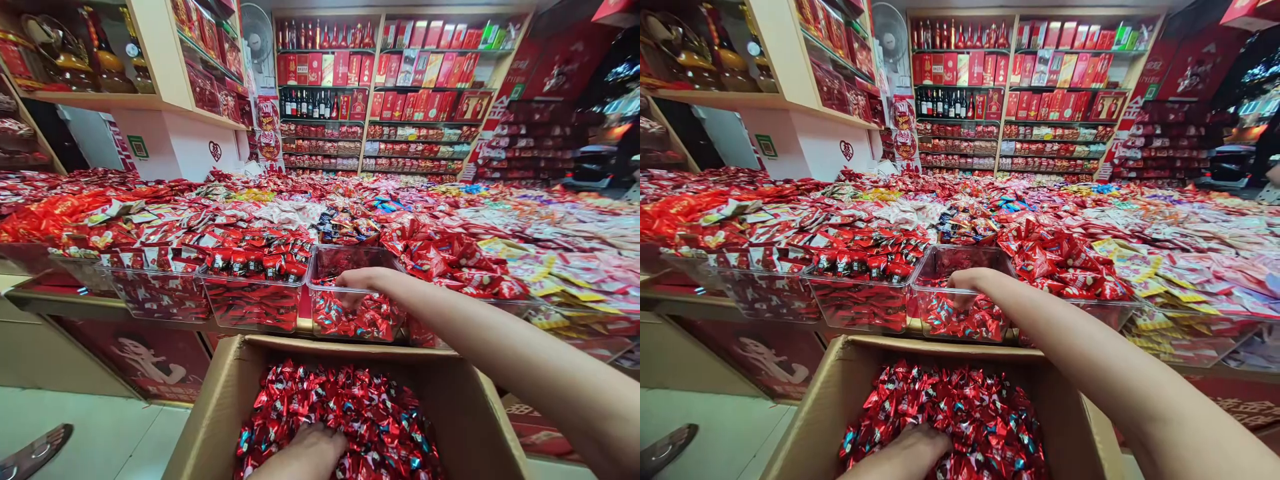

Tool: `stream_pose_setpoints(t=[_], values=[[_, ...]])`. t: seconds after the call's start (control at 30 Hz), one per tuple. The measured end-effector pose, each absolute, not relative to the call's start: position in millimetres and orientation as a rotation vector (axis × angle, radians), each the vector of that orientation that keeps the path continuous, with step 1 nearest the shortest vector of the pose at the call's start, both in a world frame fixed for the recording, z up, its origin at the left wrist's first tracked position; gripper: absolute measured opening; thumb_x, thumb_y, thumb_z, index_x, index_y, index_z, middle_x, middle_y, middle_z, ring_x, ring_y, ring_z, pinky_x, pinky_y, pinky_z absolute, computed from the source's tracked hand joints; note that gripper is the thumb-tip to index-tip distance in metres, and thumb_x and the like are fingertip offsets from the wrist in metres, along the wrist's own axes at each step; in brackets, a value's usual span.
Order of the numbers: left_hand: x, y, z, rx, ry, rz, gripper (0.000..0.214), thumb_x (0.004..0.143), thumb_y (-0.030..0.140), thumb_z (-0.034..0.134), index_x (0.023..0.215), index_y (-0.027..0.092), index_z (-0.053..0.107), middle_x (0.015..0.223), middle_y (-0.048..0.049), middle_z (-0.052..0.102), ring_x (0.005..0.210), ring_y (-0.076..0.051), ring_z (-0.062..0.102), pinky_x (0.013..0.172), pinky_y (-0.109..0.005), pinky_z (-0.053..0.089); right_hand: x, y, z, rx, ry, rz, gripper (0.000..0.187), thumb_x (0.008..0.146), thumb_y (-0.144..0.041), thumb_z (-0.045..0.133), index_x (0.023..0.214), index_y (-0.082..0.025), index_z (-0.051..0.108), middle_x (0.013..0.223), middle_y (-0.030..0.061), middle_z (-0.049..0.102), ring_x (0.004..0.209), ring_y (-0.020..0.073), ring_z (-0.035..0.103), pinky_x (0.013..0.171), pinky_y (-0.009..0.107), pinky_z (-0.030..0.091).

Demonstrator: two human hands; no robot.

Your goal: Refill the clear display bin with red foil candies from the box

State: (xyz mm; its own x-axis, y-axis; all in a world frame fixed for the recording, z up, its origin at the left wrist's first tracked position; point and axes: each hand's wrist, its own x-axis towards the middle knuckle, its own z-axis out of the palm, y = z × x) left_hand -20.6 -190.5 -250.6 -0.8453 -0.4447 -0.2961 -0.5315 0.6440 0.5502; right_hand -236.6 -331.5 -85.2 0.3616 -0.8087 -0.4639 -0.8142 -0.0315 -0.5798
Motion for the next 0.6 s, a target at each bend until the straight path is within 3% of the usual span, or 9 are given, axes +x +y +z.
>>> stream_pose_setpoints(t=[0.13,0.33,0.47,0.6], values=[[-22,-188,-255,-0.797,2.735,0.933,0.045,0.061,0.032,0.059,0.104,0.022,0.050,0.104,-0.0077,0.056,0.095,-0.028,0.049,0.082,-0.039,0.037,-231,-328,-79,-1.818,1.340,-0.076,0.031,0.056,-0.015,0.060,0.087,-0.017,0.061,0.071,-0.0001,0.064,0.058,0.0111,0.057,0.052,0.020,0.044],[-24,-181,-233,-0.754,2.796,0.966,0.042,0.070,0.040,0.049,0.108,0.022,0.049,0.102,-0.0100,0.057,0.093,-0.027,0.050,0.080,-0.038,0.038,-228,-322,-71,-1.841,1.256,-0.079,0.034,0.058,-0.012,0.057,0.091,-0.018,0.063,0.071,-0.0003,0.065,0.055,0.0083,0.054,0.047,0.017,0.040],[-25,-182,-224,-0.724,2.769,1.035,0.050,0.066,0.031,0.055,0.115,0.028,0.044,0.108,-0.0061,0.056,0.097,-0.026,0.049,0.083,-0.036,0.036,-228,-319,-68,-1.801,1.100,-0.032,0.031,0.061,-0.015,0.057,0.092,-0.019,0.064,0.091,0.0011,0.063,0.069,0.0096,0.057,0.053,0.015,0.042],[-26,-183,-238,-0.698,2.782,0.999,0.041,0.070,0.035,0.052,0.111,0.031,0.048,0.106,-0.0056,0.057,0.098,-0.026,0.049,0.082,-0.038,0.036,-225,-315,-66,-1.758,1.018,0.044,0.031,0.060,-0.016,0.059,0.091,-0.020,0.064,0.098,0.0011,0.061,0.084,0.0125,0.056,0.061,0.016,0.043]])
